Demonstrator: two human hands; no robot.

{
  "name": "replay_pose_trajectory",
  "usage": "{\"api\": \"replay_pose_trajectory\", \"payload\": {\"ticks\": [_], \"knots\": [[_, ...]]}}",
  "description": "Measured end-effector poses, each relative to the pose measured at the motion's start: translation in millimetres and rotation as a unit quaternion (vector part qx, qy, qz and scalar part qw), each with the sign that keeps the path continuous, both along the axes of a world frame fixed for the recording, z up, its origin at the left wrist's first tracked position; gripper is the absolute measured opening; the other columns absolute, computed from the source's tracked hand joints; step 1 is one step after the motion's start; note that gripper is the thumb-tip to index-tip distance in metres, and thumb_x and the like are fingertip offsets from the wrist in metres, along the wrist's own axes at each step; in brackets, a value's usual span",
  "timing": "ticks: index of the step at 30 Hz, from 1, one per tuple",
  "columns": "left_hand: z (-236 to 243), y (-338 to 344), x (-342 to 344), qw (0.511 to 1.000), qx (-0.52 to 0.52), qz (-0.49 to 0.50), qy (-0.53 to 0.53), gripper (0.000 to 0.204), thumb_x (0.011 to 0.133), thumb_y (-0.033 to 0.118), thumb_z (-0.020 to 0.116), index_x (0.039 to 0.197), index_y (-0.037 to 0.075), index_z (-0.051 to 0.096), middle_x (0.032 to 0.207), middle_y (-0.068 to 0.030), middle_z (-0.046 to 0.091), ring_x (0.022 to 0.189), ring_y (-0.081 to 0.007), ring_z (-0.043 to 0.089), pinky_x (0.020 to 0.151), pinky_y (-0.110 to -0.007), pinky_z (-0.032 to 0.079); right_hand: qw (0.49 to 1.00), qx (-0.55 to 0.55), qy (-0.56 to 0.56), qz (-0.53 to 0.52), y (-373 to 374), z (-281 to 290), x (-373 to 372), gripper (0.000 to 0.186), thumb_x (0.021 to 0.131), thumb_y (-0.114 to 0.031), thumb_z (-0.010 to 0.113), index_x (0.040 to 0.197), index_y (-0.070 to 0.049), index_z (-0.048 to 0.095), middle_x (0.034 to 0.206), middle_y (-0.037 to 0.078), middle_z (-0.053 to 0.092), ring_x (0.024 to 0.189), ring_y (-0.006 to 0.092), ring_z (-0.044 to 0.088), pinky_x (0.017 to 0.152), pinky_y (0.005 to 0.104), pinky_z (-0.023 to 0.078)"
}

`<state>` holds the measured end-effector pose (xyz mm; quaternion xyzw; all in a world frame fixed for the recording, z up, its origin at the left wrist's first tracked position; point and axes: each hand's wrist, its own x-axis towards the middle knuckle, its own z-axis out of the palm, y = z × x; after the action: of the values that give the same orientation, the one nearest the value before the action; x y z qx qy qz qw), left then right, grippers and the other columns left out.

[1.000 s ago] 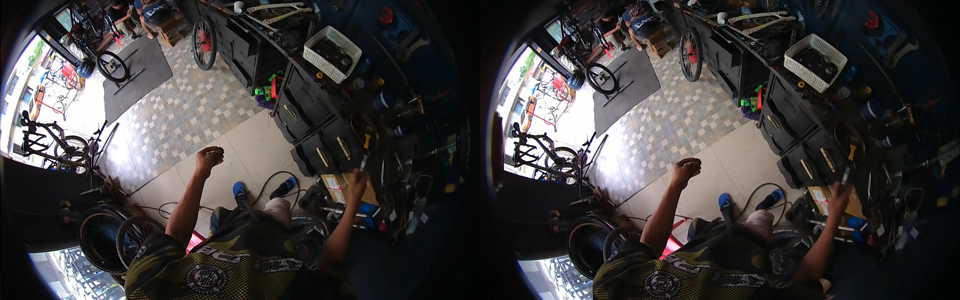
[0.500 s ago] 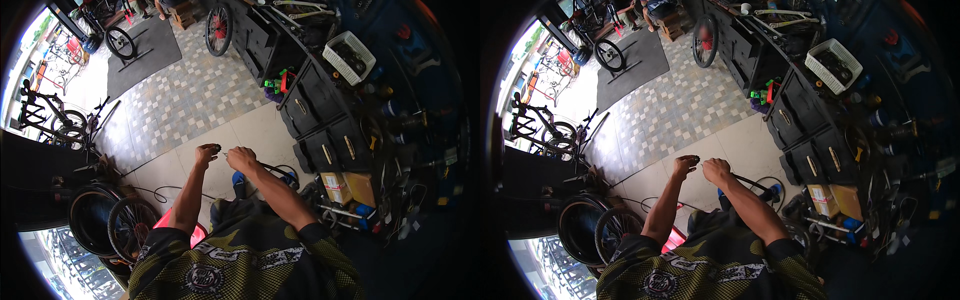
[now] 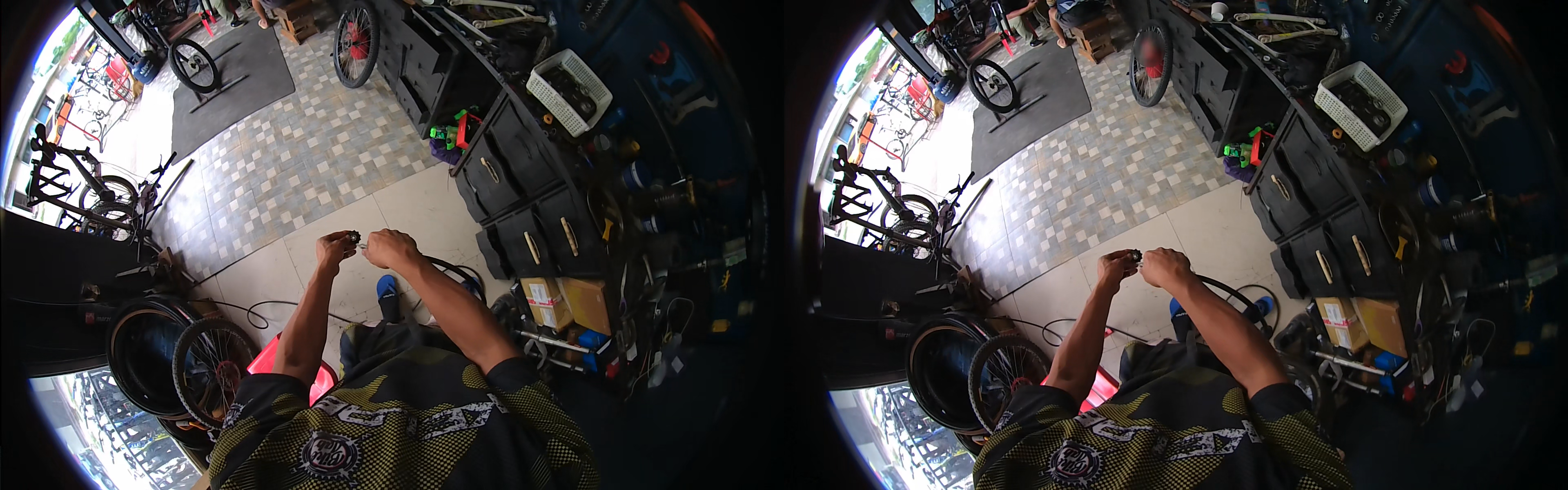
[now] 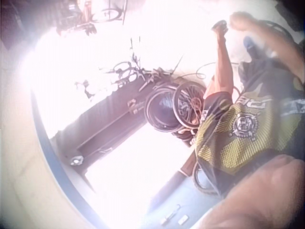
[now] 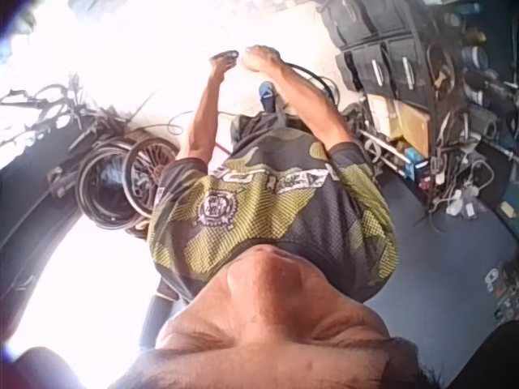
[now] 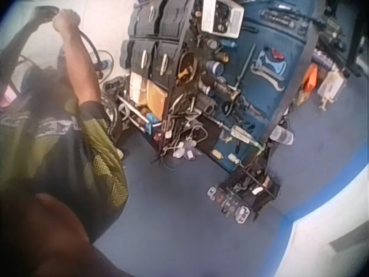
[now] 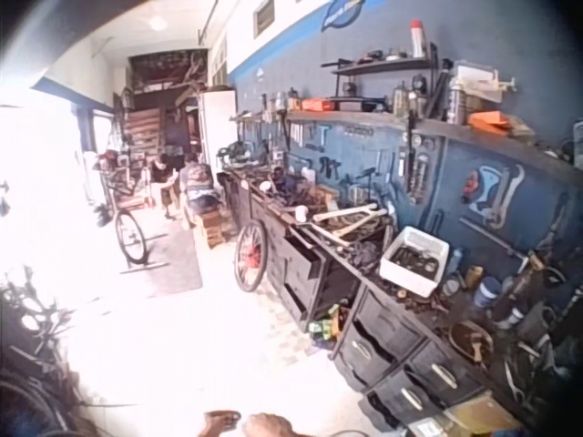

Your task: The person uses a yellow-handled screwdriver to pry and adjust a small circular metal part on a cluttered workbench. They repeatedly pick up, rotate, and scrape the part, then place it back on the bench. The person also briefly handles a small black cylindrical object and a thin metal rod before returning to the circular part.

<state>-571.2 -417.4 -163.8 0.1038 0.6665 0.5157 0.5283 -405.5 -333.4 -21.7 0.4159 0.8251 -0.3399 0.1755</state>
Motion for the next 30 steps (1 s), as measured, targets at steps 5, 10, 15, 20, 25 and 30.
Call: {"api": "replay_pose_trajectory", "payload": {"ticks": [5,10,15,20,25,30], "knots": [[0.1,3.0,5.8,1.0,0.016,-0.019,0.007,0.022,0.097,0.002,0.064,0.113,-0.01,0.072,0.095,-0.0163,0.075,0.072,-0.0204,0.072,0.068,-0.034,0.064,1.0,-0.006,-0.011,-0.018,0.5,-1.9,3.6,0.04,0.099,-0.038,0.066,0.107,-0.001,0.078,0.112,0.022,0.076,0.109,0.0393,0.073,0.093,0.0491,0.058],[4.9,3.6,11.7,0.999,0.007,-0.029,0.038,0.023,0.097,0.004,0.062,0.113,-0.008,0.073,0.1,-0.0145,0.076,0.076,-0.022,0.073,0.07,-0.037,0.065,0.999,0.05,-0.005,-0.014,-1.6,-12.0,7.3,0.038,0.099,-0.038,0.065,0.11,-0.004,0.078,0.112,0.021,0.076,0.108,0.0393,0.073,0.093,0.0491,0.058],[17.1,2.0,14.6,0.993,-0.032,-0.092,0.064,0.023,0.099,0.01,0.064,0.116,-0.002,0.073,0.102,-0.0132,0.076,0.079,-0.0228,0.074,0.072,-0.039,0.065,0.999,0.019,-0.012,-0.029,-3.8,-12.5,12.9,0.036,0.098,-0.037,0.065,0.109,-0.005,0.078,0.11,0.02,0.077,0.105,0.0385,0.074,0.091,0.0485,0.059],[24.7,0.9,9.6,0.998,0.034,-0.06,-0.007,0.024,0.101,0.013,0.065,0.117,-0.003,0.072,0.104,-0.0146,0.076,0.084,-0.0226,0.074,0.071,-0.036,0.066,1.0,-0.005,-0.024,-0.018,6.8,2.9,27.7,0.036,0.097,-0.036,0.065,0.107,-0.005,0.079,0.111,0.018,0.077,0.107,0.0362,0.074,0.092,0.0469,0.059],[19.8,2.9,9.3,0.995,0.084,-0.043,0.03,0.023,0.096,0.003,0.066,0.117,-0.006,0.068,0.103,-0.0181,0.074,0.082,-0.024,0.074,0.076,-0.038,0.066,0.999,-0.014,-0.019,0.023,13.3,11.7,26.4,0.039,0.1,-0.04,0.064,0.114,-0.006,0.076,0.112,0.019,0.076,0.111,0.0375,0.072,0.096,0.0488,0.056],[18.5,17.4,17.6,0.994,0.089,-0.049,0.028,0.029,0.09,-0.005,0.068,0.119,-0.007,0.067,0.099,-0.0201,0.074,0.082,-0.0238,0.074,0.077,-0.037,0.066,0.999,0.034,-0.014,-0.022,13.0,11.1,25.9,0.039,0.101,-0.04,0.064,0.11,-0.005,0.078,0.111,0.019,0.076,0.108,0.0378,0.073,0.094,0.049,0.058]]}}
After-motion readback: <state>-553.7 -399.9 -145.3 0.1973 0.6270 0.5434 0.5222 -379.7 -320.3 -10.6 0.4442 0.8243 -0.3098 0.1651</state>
